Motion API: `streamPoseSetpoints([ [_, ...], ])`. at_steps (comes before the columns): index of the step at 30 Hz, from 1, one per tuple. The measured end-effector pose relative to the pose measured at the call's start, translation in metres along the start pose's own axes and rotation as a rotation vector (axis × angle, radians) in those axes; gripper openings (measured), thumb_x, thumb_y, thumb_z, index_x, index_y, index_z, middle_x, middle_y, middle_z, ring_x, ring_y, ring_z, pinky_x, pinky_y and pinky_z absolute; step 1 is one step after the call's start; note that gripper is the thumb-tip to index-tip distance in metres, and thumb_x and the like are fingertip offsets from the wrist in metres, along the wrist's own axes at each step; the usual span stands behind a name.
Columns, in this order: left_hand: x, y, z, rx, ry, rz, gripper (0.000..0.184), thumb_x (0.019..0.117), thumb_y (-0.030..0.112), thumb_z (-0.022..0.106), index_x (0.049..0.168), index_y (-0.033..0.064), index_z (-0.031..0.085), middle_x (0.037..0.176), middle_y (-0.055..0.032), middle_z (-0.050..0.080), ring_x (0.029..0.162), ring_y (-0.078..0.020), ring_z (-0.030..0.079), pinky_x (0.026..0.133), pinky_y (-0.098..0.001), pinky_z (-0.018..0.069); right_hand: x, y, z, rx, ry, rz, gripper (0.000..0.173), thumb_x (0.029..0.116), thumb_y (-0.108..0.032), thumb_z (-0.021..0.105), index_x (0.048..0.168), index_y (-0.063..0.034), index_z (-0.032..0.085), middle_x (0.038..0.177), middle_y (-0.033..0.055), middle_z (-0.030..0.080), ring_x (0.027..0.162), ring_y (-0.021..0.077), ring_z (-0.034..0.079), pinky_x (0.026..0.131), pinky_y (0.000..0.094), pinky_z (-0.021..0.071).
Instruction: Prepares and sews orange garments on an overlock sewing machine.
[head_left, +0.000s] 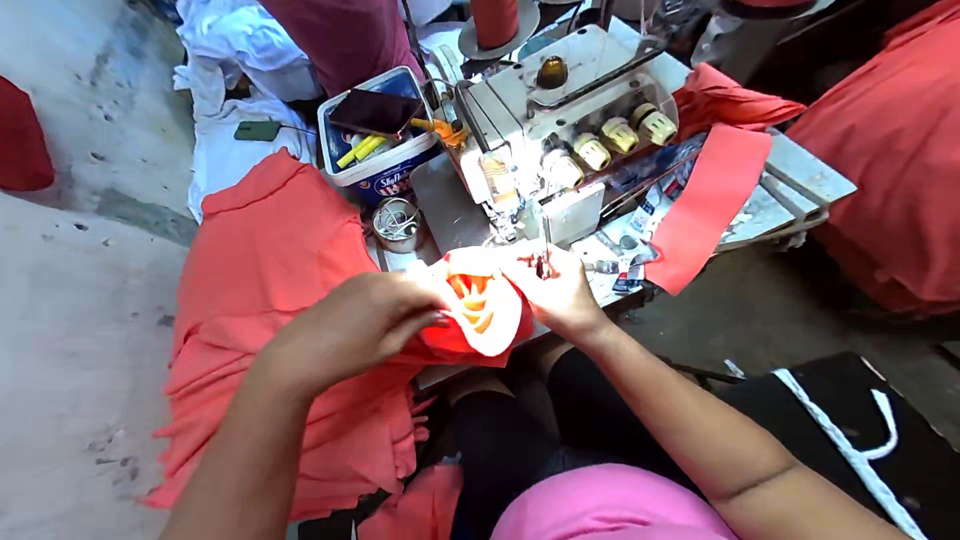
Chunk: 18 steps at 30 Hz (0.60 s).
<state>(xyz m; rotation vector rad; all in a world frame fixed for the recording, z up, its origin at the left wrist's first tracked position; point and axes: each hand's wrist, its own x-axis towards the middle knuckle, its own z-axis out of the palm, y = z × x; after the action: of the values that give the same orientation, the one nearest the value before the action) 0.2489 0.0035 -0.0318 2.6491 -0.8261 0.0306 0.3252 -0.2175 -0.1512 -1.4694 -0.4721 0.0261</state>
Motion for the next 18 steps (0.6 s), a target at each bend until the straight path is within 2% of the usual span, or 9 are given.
streamPoseSetpoints([
  [3,0.034,-0.005,0.007,-0.009,-0.101,0.036,0.017,0.0950,0.015,0.061,0.092,0.0098,0.077,0.106,-0.0050,0.073,0.097,-0.0136,0.069,0.085,-0.0326,0.0569,-0.002,-0.003,0.005,-0.033,-0.058,-0.104,0.007,0.0947,-0.004,0.063,0.094,-0.0011,0.069,0.075,-0.0041,0.063,0.064,-0.0056,0.056,0.060,0.0121,0.0492],
  [5,0.045,-0.015,0.011,-0.062,-0.120,0.042,0.016,0.0939,0.013,0.062,0.095,0.0088,0.077,0.112,-0.0051,0.072,0.099,-0.0107,0.069,0.088,-0.0296,0.0560,-0.001,-0.002,0.007,-0.034,-0.067,-0.159,0.009,0.0954,-0.003,0.061,0.092,-0.0001,0.068,0.072,-0.0041,0.060,0.061,-0.0059,0.053,0.058,0.0110,0.0466],
  [6,0.048,-0.020,0.013,-0.091,-0.122,0.053,0.015,0.0935,0.012,0.063,0.095,0.0080,0.077,0.108,-0.0034,0.072,0.100,-0.0083,0.068,0.090,-0.0254,0.0553,0.000,-0.001,0.008,-0.044,-0.064,-0.185,0.009,0.0953,-0.003,0.061,0.091,0.0006,0.068,0.072,-0.0026,0.061,0.062,-0.0052,0.054,0.059,0.0112,0.0472],
  [7,0.049,-0.023,0.016,-0.100,-0.113,0.060,0.013,0.0931,0.011,0.063,0.093,0.0072,0.075,0.099,-0.0018,0.069,0.093,-0.0066,0.066,0.084,-0.0224,0.0541,-0.001,0.000,0.009,-0.062,-0.053,-0.220,0.009,0.0948,-0.002,0.061,0.094,0.0020,0.070,0.077,0.0001,0.065,0.067,-0.0042,0.058,0.063,0.0115,0.0499],
  [10,0.042,-0.026,0.017,-0.027,-0.038,0.035,0.013,0.0937,0.011,0.062,0.092,0.0063,0.074,0.089,-0.0030,0.066,0.086,-0.0103,0.064,0.079,-0.0252,0.0537,-0.011,0.005,0.007,-0.212,-0.091,-0.490,0.016,0.0946,-0.009,0.061,0.101,0.0033,0.068,0.092,0.0109,0.069,0.080,0.0062,0.064,0.073,0.0181,0.0540],
  [12,0.030,-0.028,0.011,0.051,0.045,-0.016,0.015,0.0948,0.009,0.060,0.096,0.0039,0.075,0.093,-0.0080,0.068,0.089,-0.0181,0.066,0.080,-0.0337,0.0550,-0.020,0.011,-0.002,-0.390,-0.239,-0.600,0.027,0.0938,-0.022,0.061,0.103,0.0000,0.074,0.084,0.0118,0.067,0.071,0.0162,0.064,0.061,0.0284,0.0524],
  [14,0.013,-0.022,0.006,0.129,0.127,-0.068,0.015,0.0951,0.004,0.061,0.100,-0.0018,0.073,0.099,-0.0153,0.068,0.092,-0.0257,0.067,0.081,-0.0370,0.0551,-0.025,0.013,-0.014,-0.529,-0.328,-0.633,0.023,0.0917,-0.019,0.060,0.098,-0.0020,0.074,0.079,0.0113,0.070,0.069,0.0216,0.069,0.058,0.0351,0.0546],
  [16,0.000,-0.007,0.010,0.116,0.181,-0.175,0.016,0.0932,-0.002,0.061,0.102,-0.0134,0.069,0.102,-0.0271,0.068,0.096,-0.0359,0.068,0.088,-0.0433,0.0539,-0.020,0.009,-0.027,-0.562,-0.351,-0.681,0.021,0.0948,-0.016,0.056,0.090,-0.0032,0.072,0.076,0.0098,0.070,0.069,0.0196,0.068,0.058,0.0322,0.0519],
  [18,-0.012,-0.008,0.026,0.152,0.304,-0.161,0.019,0.0965,0.004,0.063,0.104,-0.0130,0.067,0.099,-0.0272,0.070,0.094,-0.0331,0.071,0.088,-0.0390,0.0557,-0.014,0.003,-0.037,-0.549,-0.381,-0.743,0.024,0.0973,-0.015,0.053,0.087,-0.0033,0.071,0.072,0.0083,0.065,0.066,0.0177,0.062,0.057,0.0290,0.0461],
])
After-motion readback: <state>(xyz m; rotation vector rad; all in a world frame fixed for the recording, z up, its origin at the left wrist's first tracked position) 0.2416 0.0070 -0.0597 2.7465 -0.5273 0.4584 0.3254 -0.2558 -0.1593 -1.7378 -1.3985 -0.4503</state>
